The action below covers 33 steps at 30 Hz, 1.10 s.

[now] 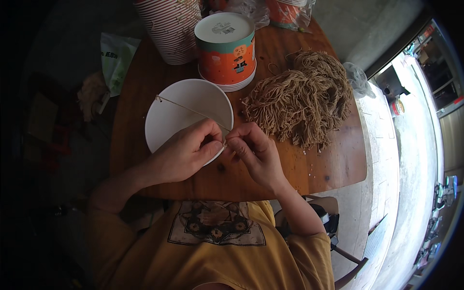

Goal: Threading string handles into pre-drilled holes in large paper buckets.

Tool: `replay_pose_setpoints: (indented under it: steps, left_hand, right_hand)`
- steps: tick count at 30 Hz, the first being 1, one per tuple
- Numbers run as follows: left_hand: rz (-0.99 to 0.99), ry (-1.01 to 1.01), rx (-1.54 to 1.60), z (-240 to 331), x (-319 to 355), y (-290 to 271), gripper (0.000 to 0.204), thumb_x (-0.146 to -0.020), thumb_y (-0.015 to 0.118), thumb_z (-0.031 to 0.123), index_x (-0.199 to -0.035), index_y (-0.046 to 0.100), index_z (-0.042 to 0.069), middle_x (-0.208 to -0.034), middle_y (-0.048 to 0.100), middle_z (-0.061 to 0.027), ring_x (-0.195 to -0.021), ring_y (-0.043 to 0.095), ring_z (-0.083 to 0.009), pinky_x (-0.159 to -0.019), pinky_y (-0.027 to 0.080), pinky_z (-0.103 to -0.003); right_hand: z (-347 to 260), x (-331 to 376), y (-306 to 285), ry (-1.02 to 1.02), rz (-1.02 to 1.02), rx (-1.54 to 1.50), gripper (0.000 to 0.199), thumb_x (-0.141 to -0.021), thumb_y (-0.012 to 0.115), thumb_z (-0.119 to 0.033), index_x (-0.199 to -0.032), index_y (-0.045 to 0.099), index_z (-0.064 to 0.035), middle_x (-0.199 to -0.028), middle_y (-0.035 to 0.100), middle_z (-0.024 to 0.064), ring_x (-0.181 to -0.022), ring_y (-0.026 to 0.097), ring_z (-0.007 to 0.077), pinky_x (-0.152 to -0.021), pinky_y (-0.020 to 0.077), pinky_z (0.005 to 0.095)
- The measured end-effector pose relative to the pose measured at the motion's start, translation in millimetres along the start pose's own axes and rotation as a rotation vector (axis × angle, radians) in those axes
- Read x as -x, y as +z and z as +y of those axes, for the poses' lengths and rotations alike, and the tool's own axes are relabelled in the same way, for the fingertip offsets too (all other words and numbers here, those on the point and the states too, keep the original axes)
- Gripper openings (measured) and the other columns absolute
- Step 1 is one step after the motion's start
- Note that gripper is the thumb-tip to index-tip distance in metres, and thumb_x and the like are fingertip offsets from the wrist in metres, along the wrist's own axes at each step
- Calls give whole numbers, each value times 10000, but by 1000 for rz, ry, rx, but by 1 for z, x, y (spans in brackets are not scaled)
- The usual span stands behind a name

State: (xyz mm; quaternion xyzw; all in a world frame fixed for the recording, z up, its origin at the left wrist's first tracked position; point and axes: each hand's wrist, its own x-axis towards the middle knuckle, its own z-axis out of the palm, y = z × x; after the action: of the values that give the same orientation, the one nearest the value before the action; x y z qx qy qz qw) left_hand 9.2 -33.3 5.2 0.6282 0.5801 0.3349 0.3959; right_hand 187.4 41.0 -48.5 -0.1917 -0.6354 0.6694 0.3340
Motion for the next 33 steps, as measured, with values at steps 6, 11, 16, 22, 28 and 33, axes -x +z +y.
replay_pose_setpoints:
  steps: [6,11,16,22,28,33]
  left_hand:
    - [66,101,-89,-7,1,2,142,-883,538,47,-932,411,8,-773,548,-131,-698,602,-265,-614,476,-373]
    - [54,42,27,-3,1,1,136,-877,544,38,-941,428,9,-779,556,-135,-680,602,-268,-602,477,-361]
    - [75,116,-116,-3,2,1,78,-897,532,44,-963,499,17,-849,561,-55,-737,541,-108,-648,461,-274]
    - [25,87,-11,2,4,0,80,-897,562,67,-922,507,15,-851,547,-53,-743,543,-111,-654,457,-273]
    - [19,98,-9,-1,2,0,103,-904,575,92,-904,499,24,-843,531,-27,-755,532,-93,-668,450,-251]
    - [-1,53,17,-1,2,-2,102,-906,575,96,-906,500,27,-852,526,-18,-770,525,-78,-671,448,-243]
  right_hand:
    - [2,0,-1,4,-8,0,122,-973,506,-147,-1023,519,-36,-863,604,24,-796,601,72,-652,503,215]
    - [3,0,0,1,10,14,113,-960,526,-129,-1010,506,-30,-866,600,42,-766,618,101,-636,505,225]
    - [4,1,-3,1,-24,29,120,-965,526,-145,-1023,531,-40,-862,598,11,-786,582,58,-656,497,216]
    - [3,1,-3,0,-43,-15,118,-965,528,-146,-1015,540,-40,-856,597,10,-760,568,53,-659,486,209]
    - [-6,-3,-2,102,-28,-91,171,-984,477,-168,-1035,524,-12,-811,605,41,-729,587,95,-665,482,234]
    - [-14,-1,-4,118,-71,-59,194,-973,456,-149,-1084,505,3,-833,604,52,-762,592,105,-676,488,244]
